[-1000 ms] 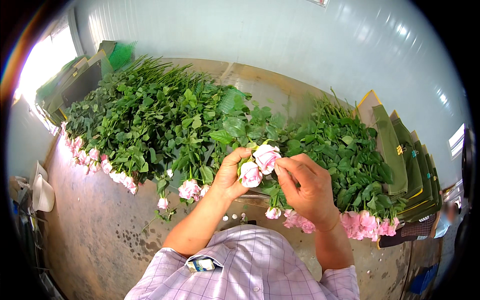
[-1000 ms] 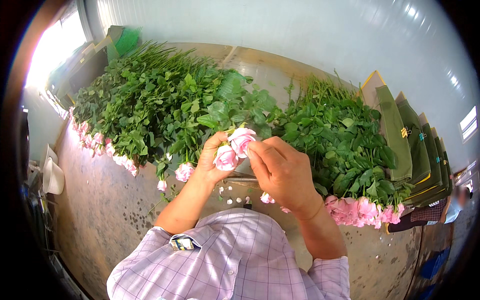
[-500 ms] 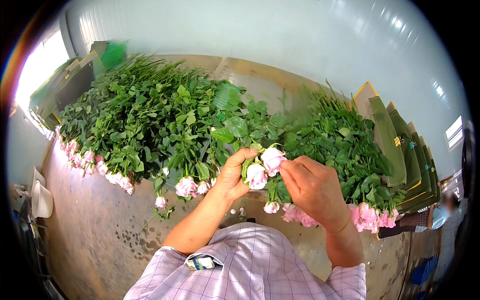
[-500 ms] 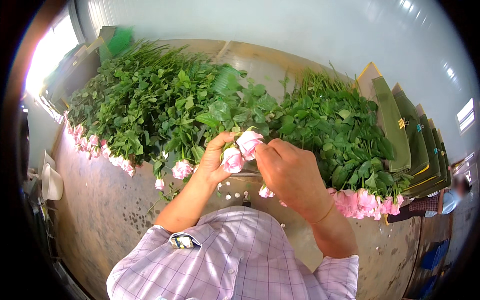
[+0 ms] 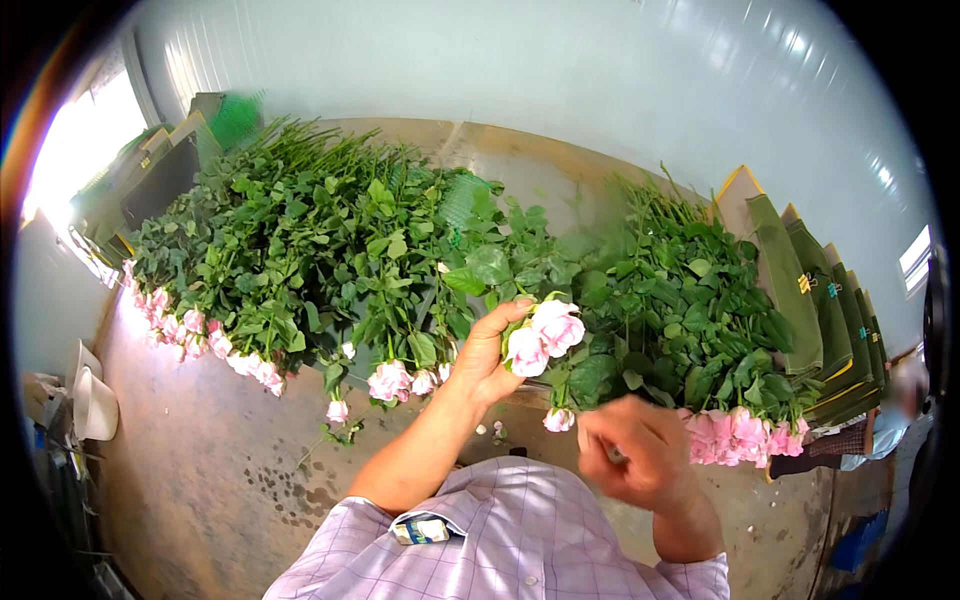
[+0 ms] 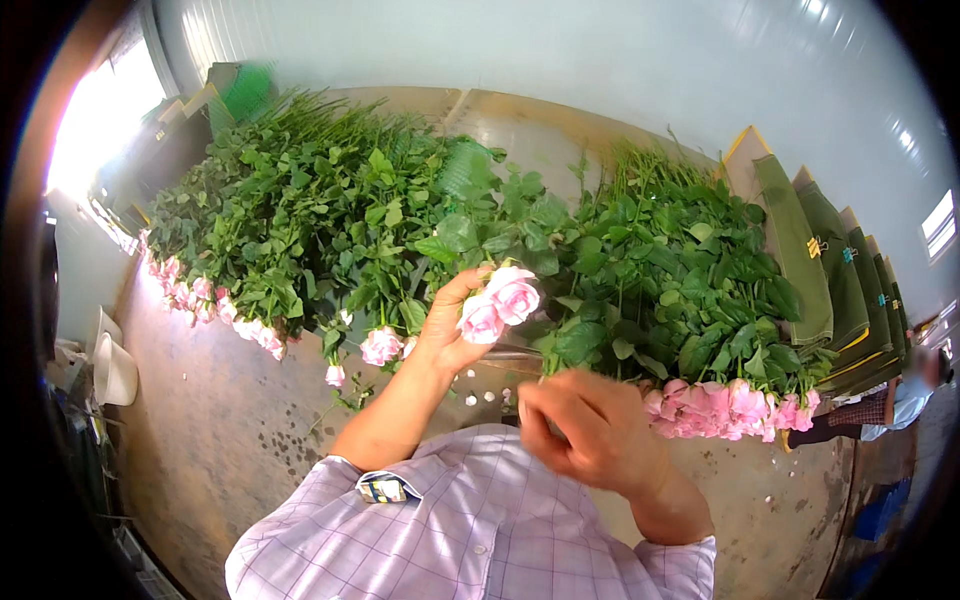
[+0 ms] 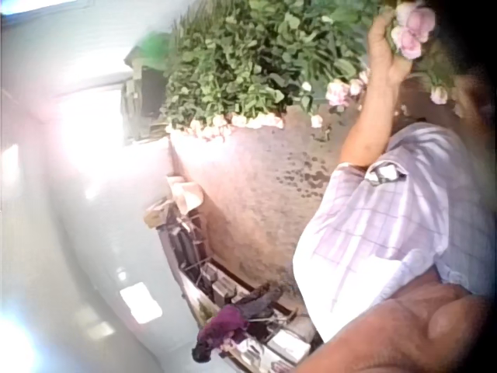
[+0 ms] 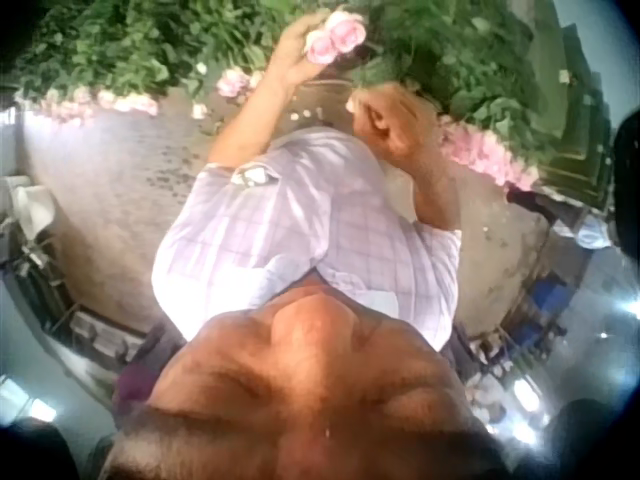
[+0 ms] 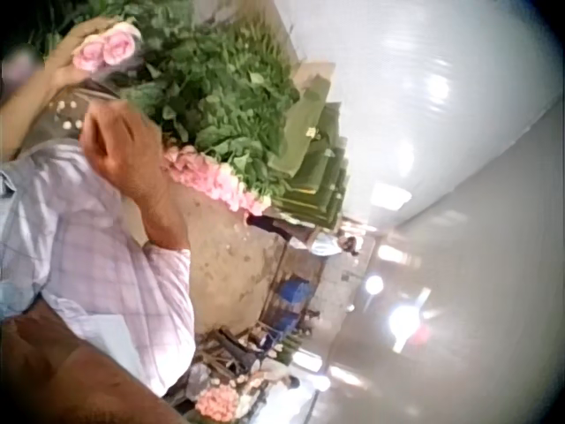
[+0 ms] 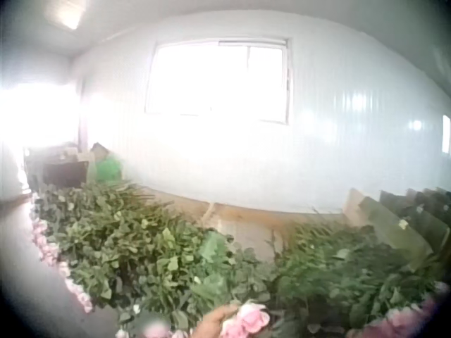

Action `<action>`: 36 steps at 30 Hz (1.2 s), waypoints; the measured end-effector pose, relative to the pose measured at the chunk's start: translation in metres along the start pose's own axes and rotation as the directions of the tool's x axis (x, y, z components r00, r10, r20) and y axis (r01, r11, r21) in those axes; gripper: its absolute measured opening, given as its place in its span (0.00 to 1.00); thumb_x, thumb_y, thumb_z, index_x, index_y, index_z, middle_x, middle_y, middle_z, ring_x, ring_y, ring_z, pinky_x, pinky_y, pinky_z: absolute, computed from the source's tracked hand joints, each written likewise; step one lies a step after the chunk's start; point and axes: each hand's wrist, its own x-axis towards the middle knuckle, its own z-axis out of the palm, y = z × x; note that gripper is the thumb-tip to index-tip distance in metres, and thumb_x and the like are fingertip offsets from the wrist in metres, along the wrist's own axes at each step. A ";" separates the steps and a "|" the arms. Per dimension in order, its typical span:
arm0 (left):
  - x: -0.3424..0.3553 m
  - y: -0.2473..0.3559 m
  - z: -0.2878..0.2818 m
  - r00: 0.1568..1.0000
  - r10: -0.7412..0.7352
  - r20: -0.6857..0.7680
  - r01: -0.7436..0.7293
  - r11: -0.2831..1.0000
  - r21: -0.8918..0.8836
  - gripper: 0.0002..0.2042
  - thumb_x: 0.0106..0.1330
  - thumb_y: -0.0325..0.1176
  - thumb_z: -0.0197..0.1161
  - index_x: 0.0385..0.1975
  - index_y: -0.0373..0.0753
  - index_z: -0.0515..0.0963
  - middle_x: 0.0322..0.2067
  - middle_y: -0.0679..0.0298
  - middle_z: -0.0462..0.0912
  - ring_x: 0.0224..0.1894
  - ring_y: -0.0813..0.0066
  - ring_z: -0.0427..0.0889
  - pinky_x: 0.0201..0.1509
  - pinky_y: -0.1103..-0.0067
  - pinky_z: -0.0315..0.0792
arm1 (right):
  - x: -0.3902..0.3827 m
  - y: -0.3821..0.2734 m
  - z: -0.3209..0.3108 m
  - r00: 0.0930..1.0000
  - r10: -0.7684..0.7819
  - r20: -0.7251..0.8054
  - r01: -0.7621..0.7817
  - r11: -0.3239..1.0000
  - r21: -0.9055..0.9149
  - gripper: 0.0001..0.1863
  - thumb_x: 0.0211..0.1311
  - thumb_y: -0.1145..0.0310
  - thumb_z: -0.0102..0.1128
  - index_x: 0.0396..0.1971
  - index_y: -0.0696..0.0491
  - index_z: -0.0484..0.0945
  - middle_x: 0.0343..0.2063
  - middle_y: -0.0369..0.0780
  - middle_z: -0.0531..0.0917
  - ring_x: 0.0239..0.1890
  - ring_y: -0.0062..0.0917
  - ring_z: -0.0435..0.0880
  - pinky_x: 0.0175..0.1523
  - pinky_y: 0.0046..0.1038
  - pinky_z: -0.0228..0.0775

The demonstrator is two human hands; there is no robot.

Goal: The person sorts pink roses on a table, removing leaves and arranging the stems into bundles. The person repeatedly picks up roses, strips foliage, and places the cleaned stems into a growing pile.

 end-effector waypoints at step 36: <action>0.070 -0.300 0.076 0.856 -0.253 0.451 -0.517 -0.405 0.754 0.15 0.55 0.30 0.66 0.40 0.33 0.74 0.37 0.58 0.79 0.37 0.71 0.79 0.40 0.77 0.74 | -0.283 0.152 -0.285 0.676 0.497 -0.545 -0.290 0.859 0.422 0.13 0.59 0.71 0.59 0.43 0.59 0.74 0.30 0.34 0.78 0.27 0.12 0.75 0.30 0.18 0.68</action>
